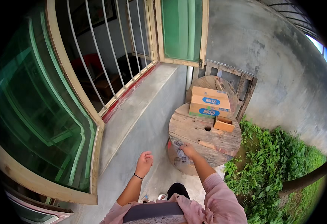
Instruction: The person wipes the glass pane, wooden frame, and latch of an open window with a cloth.
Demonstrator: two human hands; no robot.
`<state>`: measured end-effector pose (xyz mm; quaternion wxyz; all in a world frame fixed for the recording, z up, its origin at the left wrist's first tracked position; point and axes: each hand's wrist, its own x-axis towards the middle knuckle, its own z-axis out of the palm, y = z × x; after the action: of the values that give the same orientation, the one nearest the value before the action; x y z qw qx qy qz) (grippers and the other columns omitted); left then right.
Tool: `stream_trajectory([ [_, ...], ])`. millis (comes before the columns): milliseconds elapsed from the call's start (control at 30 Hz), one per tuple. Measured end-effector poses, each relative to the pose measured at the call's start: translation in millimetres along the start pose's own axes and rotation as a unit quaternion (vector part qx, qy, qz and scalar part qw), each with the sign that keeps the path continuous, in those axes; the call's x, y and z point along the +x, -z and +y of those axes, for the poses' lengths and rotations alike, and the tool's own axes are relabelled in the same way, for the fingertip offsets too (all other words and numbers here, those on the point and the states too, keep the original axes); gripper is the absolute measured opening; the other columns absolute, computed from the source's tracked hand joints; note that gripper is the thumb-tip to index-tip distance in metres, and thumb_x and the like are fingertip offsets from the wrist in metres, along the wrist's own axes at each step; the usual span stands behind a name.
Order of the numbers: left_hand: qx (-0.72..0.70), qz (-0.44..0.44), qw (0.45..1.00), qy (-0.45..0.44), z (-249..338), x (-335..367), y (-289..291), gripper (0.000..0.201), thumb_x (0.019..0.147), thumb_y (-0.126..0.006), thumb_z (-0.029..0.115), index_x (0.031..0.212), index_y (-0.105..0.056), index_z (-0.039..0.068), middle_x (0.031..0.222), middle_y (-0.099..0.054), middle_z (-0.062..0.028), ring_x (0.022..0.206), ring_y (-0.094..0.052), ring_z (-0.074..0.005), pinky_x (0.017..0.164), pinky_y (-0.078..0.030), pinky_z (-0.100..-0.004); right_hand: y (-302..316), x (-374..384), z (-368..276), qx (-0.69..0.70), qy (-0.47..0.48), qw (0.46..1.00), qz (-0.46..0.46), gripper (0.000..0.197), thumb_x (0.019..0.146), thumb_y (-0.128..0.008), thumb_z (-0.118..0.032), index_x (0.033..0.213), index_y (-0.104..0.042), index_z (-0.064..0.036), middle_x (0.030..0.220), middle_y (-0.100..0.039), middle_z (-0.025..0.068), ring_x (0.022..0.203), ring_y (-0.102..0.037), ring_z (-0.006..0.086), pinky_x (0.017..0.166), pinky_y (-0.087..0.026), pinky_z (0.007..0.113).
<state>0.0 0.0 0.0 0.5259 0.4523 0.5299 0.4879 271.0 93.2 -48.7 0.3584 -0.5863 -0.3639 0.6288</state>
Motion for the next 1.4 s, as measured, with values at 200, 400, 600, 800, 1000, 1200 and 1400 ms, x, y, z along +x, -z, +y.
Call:
stream_trajectory([
  [200, 0.142, 0.009, 0.981, -0.136, 89.3, 141.3, 0.5, 0.03, 0.082, -0.054, 0.005, 0.112, -0.051, 0.0, 0.093, -0.058, -0.0084, 0.076, -0.055, -0.0115, 0.067, -0.048, -0.0248, -5.4, 128.2, -180.2, -0.309, 0.186, 0.932, 0.042, 0.034, 0.076, -0.06, -0.021, 0.106, -0.063, -0.0042, 0.09, -0.066, 0.0166, 0.084, -0.064, 0.026, 0.075, -0.049, 0.036],
  [400, 0.437, 0.131, 0.863, -0.217, 97.9, 255.4, 19.1, 0.038, 0.078, -0.062, 0.014, 0.113, -0.053, 0.003, 0.104, -0.055, -0.0143, 0.102, -0.049, -0.0304, 0.093, -0.037, -0.0414, 2.9, 321.3, -321.0, -0.453, 0.253, 0.852, 0.07, 0.034, 0.079, -0.057, -0.023, 0.108, -0.061, -0.006, 0.099, -0.064, 0.0212, 0.097, -0.061, 0.0362, 0.085, -0.048, 0.042],
  [600, 0.57, 0.147, 0.8, -0.119, 92.9, 289.6, 21.7, 0.059, 0.076, -0.066, 0.032, 0.122, -0.046, 0.001, 0.12, -0.043, -0.0205, 0.117, -0.036, -0.0388, 0.102, -0.019, -0.0586, -35.8, 444.8, -477.6, -0.557, 0.404, 0.711, 0.146, 0.035, 0.081, -0.059, -0.02, 0.113, -0.055, -0.0065, 0.111, -0.057, 0.0175, 0.098, -0.056, 0.0392, 0.085, -0.047, 0.045],
  [800, 0.607, 0.13, 0.782, -0.057, 90.5, 298.6, 23.9, 0.069, 0.078, -0.063, 0.041, 0.129, -0.041, 0.001, 0.13, -0.041, -0.0204, 0.126, -0.031, -0.0387, 0.105, -0.015, -0.0626, -73.6, 557.3, -546.0, -0.542, 0.561, 0.568, 0.264, 0.05, 0.078, -0.062, -0.019, 0.123, -0.047, -0.0069, 0.13, -0.047, 0.0133, 0.111, -0.047, 0.0368, 0.088, -0.048, 0.042],
  [1000, 0.619, 0.16, 0.765, -0.076, 83.9, 302.4, 23.8, 0.057, 0.082, -0.058, 0.033, 0.126, -0.047, 0.0, 0.131, -0.041, -0.0254, 0.126, -0.035, -0.0412, 0.107, -0.019, -0.0617, -81.3, 618.3, -519.0, -0.62, 0.391, 0.632, 0.251, 0.081, 0.076, -0.062, -0.019, 0.142, -0.018, -0.0011, 0.144, -0.032, 0.0146, 0.119, -0.043, 0.0383, 0.093, -0.046, 0.041],
  [1200, 0.632, 0.174, 0.751, -0.087, 79.4, 308.5, 15.3, 0.05, 0.081, -0.057, 0.027, 0.121, -0.051, -0.001, 0.128, -0.044, -0.0248, 0.123, -0.039, -0.0403, 0.107, -0.021, -0.0604, -62.0, 627.7, -533.0, -0.65, 0.376, 0.627, 0.207, 0.07, 0.076, -0.059, -0.015, 0.135, -0.026, 0.0022, 0.132, -0.042, 0.0165, 0.108, -0.054, 0.0354, 0.083, -0.051, 0.041],
  [1400, 0.676, 0.169, 0.712, -0.091, 75.3, 306.2, 20.1, 0.049, 0.078, -0.057, 0.027, 0.118, -0.056, 0.0, 0.127, -0.047, -0.0238, 0.121, -0.043, -0.0394, 0.107, -0.023, -0.06, -27.7, 606.2, -541.8, -0.659, 0.321, 0.658, 0.17, 0.065, 0.075, -0.056, -0.015, 0.131, -0.029, 0.0014, 0.131, -0.045, 0.0191, 0.099, -0.06, 0.0364, 0.084, -0.049, 0.044],
])
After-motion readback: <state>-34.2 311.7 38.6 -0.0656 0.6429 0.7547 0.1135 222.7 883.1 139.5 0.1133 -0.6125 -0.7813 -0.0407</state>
